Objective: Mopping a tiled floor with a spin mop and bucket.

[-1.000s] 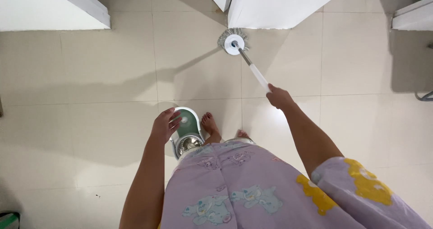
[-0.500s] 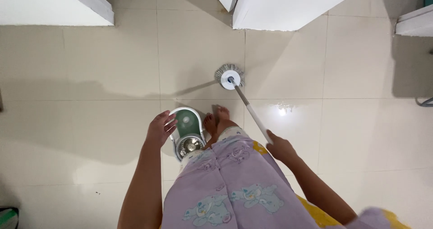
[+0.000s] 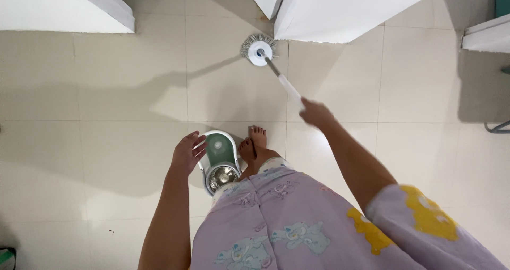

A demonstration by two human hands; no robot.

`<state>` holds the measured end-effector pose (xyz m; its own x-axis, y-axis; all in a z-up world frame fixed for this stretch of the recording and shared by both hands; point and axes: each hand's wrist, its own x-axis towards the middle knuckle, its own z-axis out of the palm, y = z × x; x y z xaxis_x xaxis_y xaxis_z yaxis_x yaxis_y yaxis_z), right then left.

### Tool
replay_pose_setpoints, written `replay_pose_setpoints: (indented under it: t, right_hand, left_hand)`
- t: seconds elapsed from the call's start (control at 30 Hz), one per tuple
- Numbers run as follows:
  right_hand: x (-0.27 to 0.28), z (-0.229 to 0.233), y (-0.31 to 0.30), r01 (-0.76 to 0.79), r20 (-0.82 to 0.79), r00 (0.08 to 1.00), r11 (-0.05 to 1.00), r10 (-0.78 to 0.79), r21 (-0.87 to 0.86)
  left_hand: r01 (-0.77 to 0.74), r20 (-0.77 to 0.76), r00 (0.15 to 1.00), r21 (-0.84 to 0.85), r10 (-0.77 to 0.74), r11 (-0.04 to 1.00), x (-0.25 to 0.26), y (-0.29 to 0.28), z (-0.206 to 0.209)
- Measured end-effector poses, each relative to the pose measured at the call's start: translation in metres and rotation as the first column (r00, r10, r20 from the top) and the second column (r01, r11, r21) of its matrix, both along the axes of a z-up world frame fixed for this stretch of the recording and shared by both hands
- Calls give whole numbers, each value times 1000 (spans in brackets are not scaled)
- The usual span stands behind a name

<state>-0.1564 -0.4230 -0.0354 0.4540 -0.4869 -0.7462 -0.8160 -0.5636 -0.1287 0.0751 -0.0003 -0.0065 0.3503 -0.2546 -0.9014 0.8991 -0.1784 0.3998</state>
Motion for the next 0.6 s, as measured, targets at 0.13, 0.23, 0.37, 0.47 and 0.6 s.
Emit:
replay_pose_setpoints:
  t: [0.13,0.23,0.37,0.47,0.6]
  right_hand:
    - [-56,46,51,83,-121,990,991,-70,108]
    - [-92,62,76,82,-277,960,991,-49,107]
    - [-84,64,68,103,-205,975,993,-88,60]
    - [-46,48,38,109,-142,985,991,-98,73]
    - [29,-42,-30,-23,136,990,1000,26,-20]
  left_hand:
    - [-3,25,1000,23,3,1000,2,3,0]
    - [-65,-5,998,-24,65,998,3,8,-11]
    - [-101,-15,995,12,101,995,3,-1,-13]
    - [-103,-3,995,31,103,994,-3,-9,-11]
    - [-167,-31,985,-13,167,986,-12,-13,-30]
